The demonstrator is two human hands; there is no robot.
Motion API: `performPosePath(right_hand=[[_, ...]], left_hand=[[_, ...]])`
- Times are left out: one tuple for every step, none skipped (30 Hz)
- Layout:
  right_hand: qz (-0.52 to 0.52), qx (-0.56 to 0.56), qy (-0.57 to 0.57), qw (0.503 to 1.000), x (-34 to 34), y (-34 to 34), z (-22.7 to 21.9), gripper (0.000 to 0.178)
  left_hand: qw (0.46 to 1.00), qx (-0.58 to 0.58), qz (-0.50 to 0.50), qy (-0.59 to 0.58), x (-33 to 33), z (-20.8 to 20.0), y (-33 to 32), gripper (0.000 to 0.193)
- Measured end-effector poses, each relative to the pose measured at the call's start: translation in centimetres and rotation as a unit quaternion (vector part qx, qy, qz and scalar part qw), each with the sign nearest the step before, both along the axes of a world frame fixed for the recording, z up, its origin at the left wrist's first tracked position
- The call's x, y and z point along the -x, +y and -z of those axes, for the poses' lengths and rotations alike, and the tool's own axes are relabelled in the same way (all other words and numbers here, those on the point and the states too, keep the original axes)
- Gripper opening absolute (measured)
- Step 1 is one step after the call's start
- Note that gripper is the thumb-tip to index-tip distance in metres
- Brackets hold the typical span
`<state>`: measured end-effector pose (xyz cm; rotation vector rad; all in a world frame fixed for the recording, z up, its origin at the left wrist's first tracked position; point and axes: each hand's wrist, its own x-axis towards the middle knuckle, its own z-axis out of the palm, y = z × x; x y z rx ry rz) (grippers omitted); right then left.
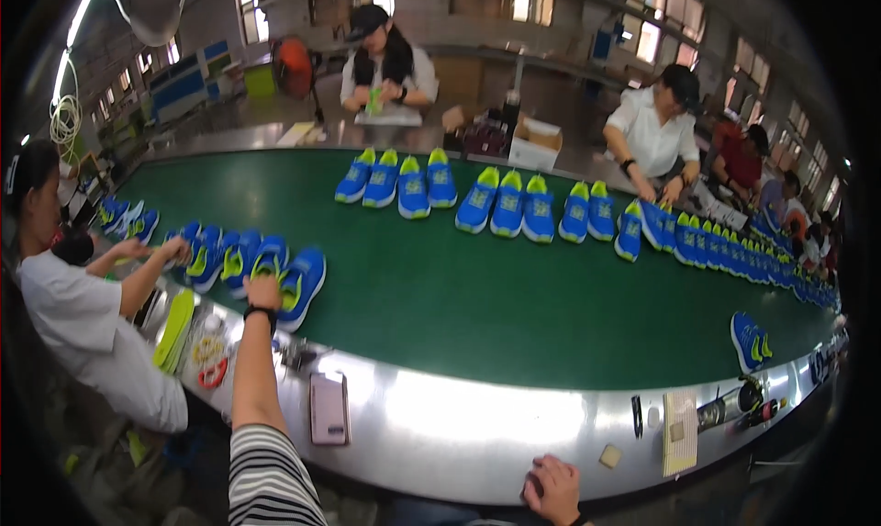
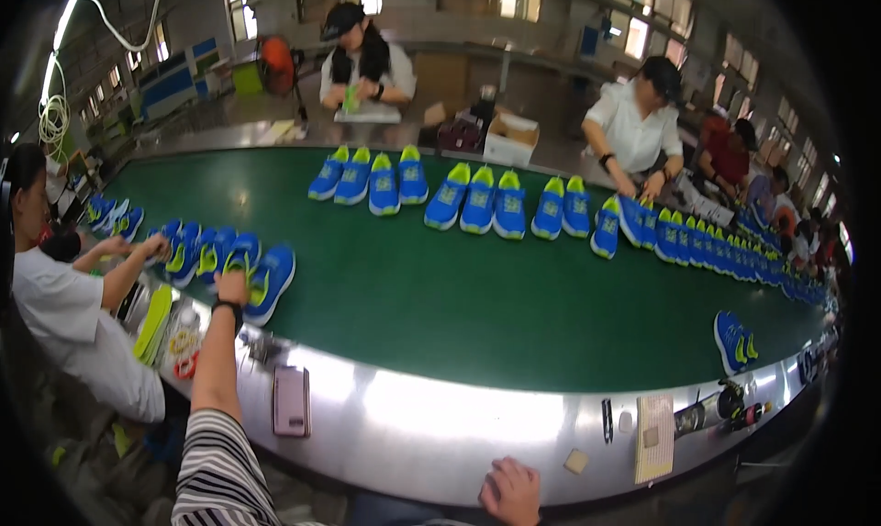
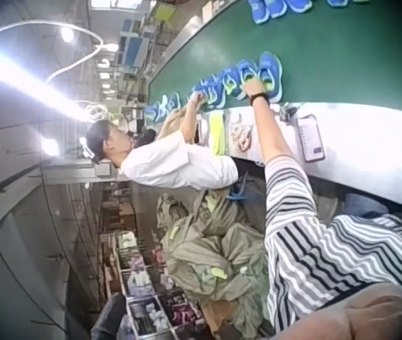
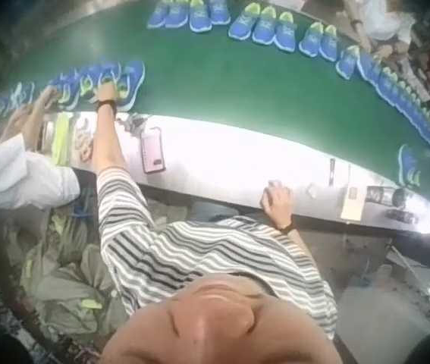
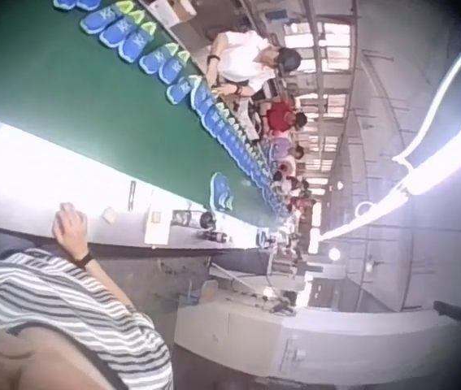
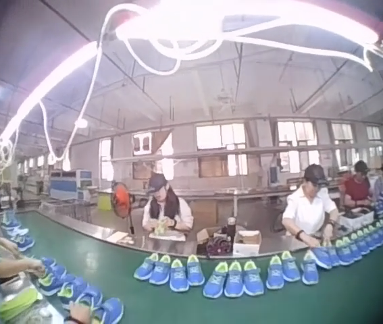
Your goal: Inspecting pairs of blue athletic shoes on a factory conveyor belt.
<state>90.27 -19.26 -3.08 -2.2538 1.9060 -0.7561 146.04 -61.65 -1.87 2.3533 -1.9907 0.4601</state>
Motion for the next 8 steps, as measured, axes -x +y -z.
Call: performPosePath(right_hand=[[-0.013,0.029,0.033,0.999,0.2,-0.1,0.3,0.024],[-0.013,0.012,0.048,0.999,0.3,0.1,0.6,0.025],[-0.009,0.017,0.036,0.999,0.2,0.2,1.0,0.024],[-0.008,-0.002,0.029,1.0,0.2,0.3,1.2,0.024],[-0.009,-0.014,0.019,1.0,0.2,0.2,1.2,0.025],[-0.015,-0.006,0.014,1.0,0.0,0.0,1.1,0.027],[-0.025,0.002,0.008,1.0,-0.2,-0.1,1.0,0.027],[-0.023,-0.013,-0.013,1.0,-0.2,-0.2,0.9,0.03]], left_hand=[[0.999,-0.01,0.024,0.036,0.8,-1.1,0.4,0.027],[0.996,-0.03,0.041,0.07,1.6,-1.9,1.2,0.029],[0.992,-0.031,0.072,0.103,2.6,-2.5,2.1,0.027],[0.99,-0.031,0.083,0.106,3.9,-3.0,3.1,0.025],[0.982,-0.026,0.127,0.139,5.2,-3.5,4.4,0.022],[0.977,0.003,0.15,0.151,6.9,-3.5,6.3,0.023],[0.968,0.06,0.203,0.131,8.7,-3.2,8.5,0.028],[0.975,0.028,0.179,0.132,9.2,-4.2,9.7,0.028]])
